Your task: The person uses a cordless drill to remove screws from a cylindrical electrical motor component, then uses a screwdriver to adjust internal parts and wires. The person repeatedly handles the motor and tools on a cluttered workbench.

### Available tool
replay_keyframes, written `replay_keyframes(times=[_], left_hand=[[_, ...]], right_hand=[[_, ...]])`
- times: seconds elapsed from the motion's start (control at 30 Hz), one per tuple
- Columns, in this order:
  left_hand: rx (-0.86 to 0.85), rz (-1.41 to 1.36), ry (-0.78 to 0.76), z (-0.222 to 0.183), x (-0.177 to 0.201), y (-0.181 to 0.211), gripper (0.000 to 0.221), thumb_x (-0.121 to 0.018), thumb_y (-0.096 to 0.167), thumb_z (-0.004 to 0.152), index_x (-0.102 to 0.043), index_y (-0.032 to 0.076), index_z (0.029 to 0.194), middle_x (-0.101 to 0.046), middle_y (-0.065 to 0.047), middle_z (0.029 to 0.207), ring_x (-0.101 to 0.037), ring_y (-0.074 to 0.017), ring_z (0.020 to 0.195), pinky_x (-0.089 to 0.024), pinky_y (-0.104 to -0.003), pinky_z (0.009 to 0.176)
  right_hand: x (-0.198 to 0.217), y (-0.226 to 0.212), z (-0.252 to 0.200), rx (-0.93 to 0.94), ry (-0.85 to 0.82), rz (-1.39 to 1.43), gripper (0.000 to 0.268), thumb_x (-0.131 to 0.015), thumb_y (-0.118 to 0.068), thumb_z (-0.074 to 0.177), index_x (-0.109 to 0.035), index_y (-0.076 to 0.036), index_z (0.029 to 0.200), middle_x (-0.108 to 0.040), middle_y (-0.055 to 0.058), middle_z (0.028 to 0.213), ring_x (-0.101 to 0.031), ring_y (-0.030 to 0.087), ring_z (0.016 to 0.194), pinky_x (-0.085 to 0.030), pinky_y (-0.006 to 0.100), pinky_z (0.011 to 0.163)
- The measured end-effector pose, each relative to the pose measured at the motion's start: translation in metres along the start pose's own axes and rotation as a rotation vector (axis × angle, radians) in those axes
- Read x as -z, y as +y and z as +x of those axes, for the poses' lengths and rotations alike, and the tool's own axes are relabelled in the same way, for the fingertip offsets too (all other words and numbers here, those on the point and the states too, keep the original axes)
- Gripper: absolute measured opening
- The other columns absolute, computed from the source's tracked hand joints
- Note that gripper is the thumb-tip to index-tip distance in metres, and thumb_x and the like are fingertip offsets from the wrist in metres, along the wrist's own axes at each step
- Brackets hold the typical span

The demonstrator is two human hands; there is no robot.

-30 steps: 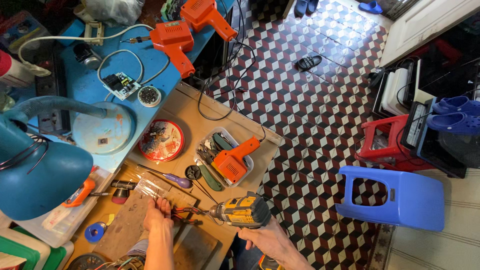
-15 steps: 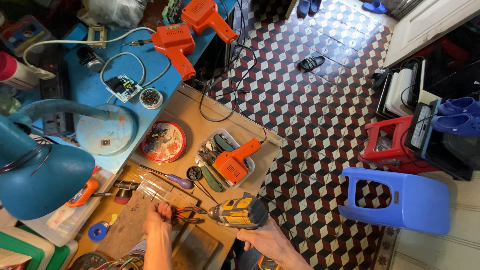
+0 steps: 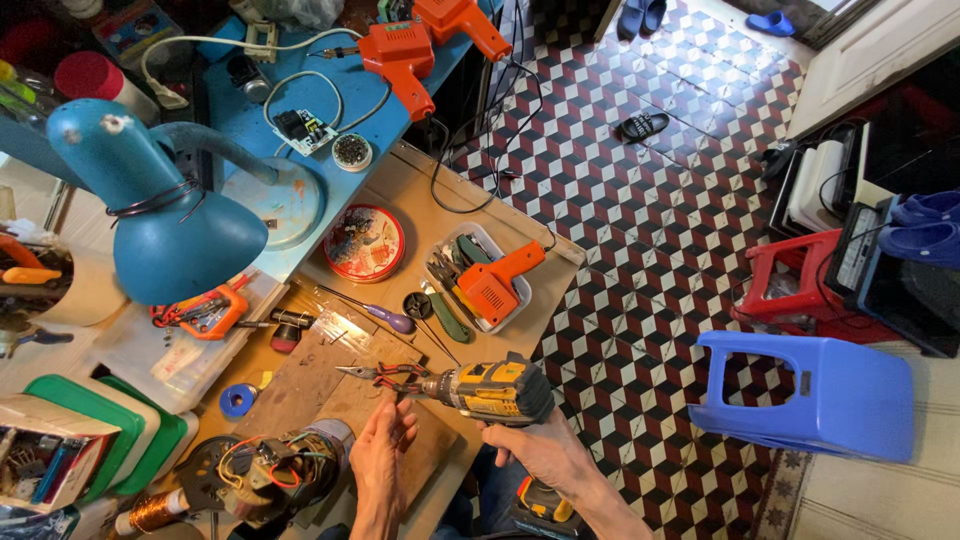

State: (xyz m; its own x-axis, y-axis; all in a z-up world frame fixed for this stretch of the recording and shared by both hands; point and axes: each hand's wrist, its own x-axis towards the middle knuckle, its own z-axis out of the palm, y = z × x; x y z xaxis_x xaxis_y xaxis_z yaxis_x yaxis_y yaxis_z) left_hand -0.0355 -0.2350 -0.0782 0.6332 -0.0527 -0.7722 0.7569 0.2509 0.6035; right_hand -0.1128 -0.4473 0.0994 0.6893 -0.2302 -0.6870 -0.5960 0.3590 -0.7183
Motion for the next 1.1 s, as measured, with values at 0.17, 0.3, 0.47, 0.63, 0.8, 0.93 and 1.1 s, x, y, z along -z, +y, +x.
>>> replay_keyframes(times=[0.17,0.3,0.47,0.63,0.8,0.93,1.1], left_hand=[[-0.062,0.141,-0.041,-0.054,0.017,0.017,0.043,-0.063,0.025,0.098,-0.067,0.0,0.133,-0.077,-0.012,0.112,-0.07,-0.015,0.086,-0.057,-0.029,0.079],[-0.409,0.29,-0.067,-0.097,0.035,0.033,0.038,-0.063,0.02,0.1,-0.072,-0.005,0.126,-0.079,-0.019,0.104,-0.072,-0.0186,0.083,-0.057,-0.032,0.079],[-0.794,0.437,0.068,-0.154,0.104,0.058,0.045,-0.064,0.023,0.096,-0.064,-0.007,0.13,-0.072,-0.023,0.114,-0.068,-0.024,0.101,-0.053,-0.036,0.094],[-0.956,0.514,0.276,-0.136,0.174,0.07,0.074,-0.073,0.03,0.086,-0.047,-0.007,0.144,-0.058,-0.029,0.132,-0.056,-0.03,0.122,-0.043,-0.042,0.107],[-0.984,0.668,0.328,-0.093,0.229,0.072,0.107,-0.081,0.037,0.075,-0.031,-0.008,0.159,-0.043,-0.034,0.151,-0.044,-0.0361,0.143,-0.033,-0.047,0.12],[-0.904,0.887,0.172,-0.071,0.228,0.08,0.128,-0.088,0.042,0.067,-0.022,-0.007,0.164,-0.036,-0.037,0.159,-0.037,-0.0404,0.152,-0.027,-0.05,0.123],[-0.662,1.241,0.211,-0.083,0.2,0.088,0.114,-0.089,0.046,0.059,-0.041,0.009,0.157,-0.056,-0.026,0.145,-0.054,-0.0392,0.134,-0.041,-0.047,0.113]], right_hand=[[-0.013,0.009,-0.037,-0.032,0.055,0.024,0.03,-0.073,-0.007,0.079,-0.069,0.001,0.107,-0.07,0.007,0.089,-0.062,0.012,0.062,-0.056,0.028,0.059],[-0.023,0.018,-0.058,0.029,0.035,0.042,0.033,-0.074,-0.009,0.079,-0.072,0.001,0.11,-0.072,0.005,0.091,-0.061,0.01,0.065,-0.055,0.028,0.061],[-0.028,0.029,-0.077,0.015,0.052,0.035,0.034,-0.075,-0.01,0.079,-0.072,-0.001,0.111,-0.074,0.005,0.093,-0.062,0.01,0.066,-0.056,0.027,0.063],[-0.032,0.038,-0.091,0.046,0.019,0.063,0.033,-0.074,-0.008,0.08,-0.072,-0.002,0.112,-0.073,0.004,0.093,-0.062,0.009,0.066,-0.055,0.026,0.063],[-0.036,0.044,-0.099,0.045,-0.016,0.019,0.033,-0.074,-0.006,0.08,-0.071,-0.001,0.113,-0.073,0.005,0.093,-0.062,0.01,0.063,-0.057,0.026,0.062],[-0.039,0.046,-0.099,0.053,-0.047,-0.001,0.032,-0.074,-0.007,0.081,-0.072,0.001,0.112,-0.074,0.007,0.092,-0.065,0.011,0.064,-0.059,0.027,0.061],[-0.046,0.049,-0.102,0.117,-0.066,0.003,0.028,-0.074,-0.007,0.082,-0.072,0.002,0.108,-0.072,0.006,0.088,-0.064,0.011,0.064,-0.058,0.026,0.06]])
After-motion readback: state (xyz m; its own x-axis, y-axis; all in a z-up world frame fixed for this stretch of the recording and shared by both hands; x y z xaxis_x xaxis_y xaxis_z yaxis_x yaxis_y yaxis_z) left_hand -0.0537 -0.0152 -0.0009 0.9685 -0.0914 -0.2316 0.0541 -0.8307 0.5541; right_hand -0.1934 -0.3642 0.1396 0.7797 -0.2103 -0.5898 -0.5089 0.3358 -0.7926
